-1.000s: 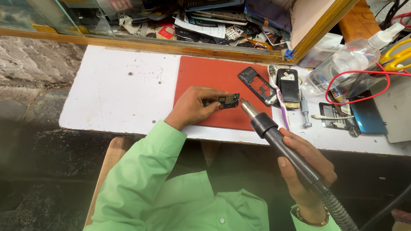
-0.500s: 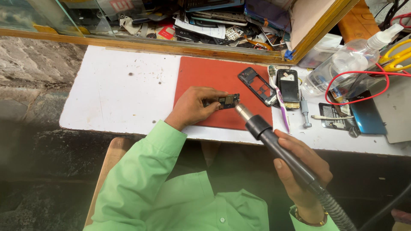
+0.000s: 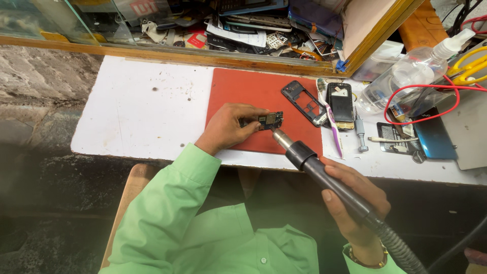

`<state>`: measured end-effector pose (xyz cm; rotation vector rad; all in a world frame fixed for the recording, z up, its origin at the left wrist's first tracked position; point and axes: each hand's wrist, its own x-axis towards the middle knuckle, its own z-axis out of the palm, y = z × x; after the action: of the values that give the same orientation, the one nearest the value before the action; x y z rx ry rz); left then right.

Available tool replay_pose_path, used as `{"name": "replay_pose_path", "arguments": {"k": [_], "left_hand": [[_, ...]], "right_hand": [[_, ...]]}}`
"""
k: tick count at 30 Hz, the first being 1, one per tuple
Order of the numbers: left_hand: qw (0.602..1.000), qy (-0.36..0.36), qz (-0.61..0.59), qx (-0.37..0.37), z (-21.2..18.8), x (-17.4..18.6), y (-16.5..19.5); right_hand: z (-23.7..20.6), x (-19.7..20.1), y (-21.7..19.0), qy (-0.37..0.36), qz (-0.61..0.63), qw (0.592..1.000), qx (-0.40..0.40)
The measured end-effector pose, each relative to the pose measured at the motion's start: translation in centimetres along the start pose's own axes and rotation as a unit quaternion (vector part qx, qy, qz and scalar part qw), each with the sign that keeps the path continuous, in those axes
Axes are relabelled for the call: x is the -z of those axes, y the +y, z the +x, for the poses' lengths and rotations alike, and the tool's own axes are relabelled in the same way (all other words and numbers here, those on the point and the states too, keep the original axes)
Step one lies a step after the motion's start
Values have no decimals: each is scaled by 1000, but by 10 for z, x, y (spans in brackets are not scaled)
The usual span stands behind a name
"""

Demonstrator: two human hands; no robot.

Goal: The person uses a hot air gun to heat a smartphone motherboard, then applies flux paste with a small brush. They use tweezers and a soldering iron to work on specific components on the board. The person repeatedly heats and solders different areas of the motherboard.

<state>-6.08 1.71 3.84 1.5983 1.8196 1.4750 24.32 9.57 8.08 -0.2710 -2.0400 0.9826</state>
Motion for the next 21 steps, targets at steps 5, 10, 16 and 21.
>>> {"name": "replay_pose_path", "arguments": {"k": [5,10,16,21], "left_hand": [[1000,-2,10,11,0,0,-1],[1000,0,-4,-7,0,-1,-3],[1000,-2,-5,-9,-1,0,-4],[1000,-3,0,-4,0,0,-2]], "right_hand": [[-2,-1,0,-9,-20,1000,-4],[1,-1,0,8,-28,1000,1],[-1,-6,-1,-18,-37,999,9],[0,-6,0,26,-28,999,-2]]}}
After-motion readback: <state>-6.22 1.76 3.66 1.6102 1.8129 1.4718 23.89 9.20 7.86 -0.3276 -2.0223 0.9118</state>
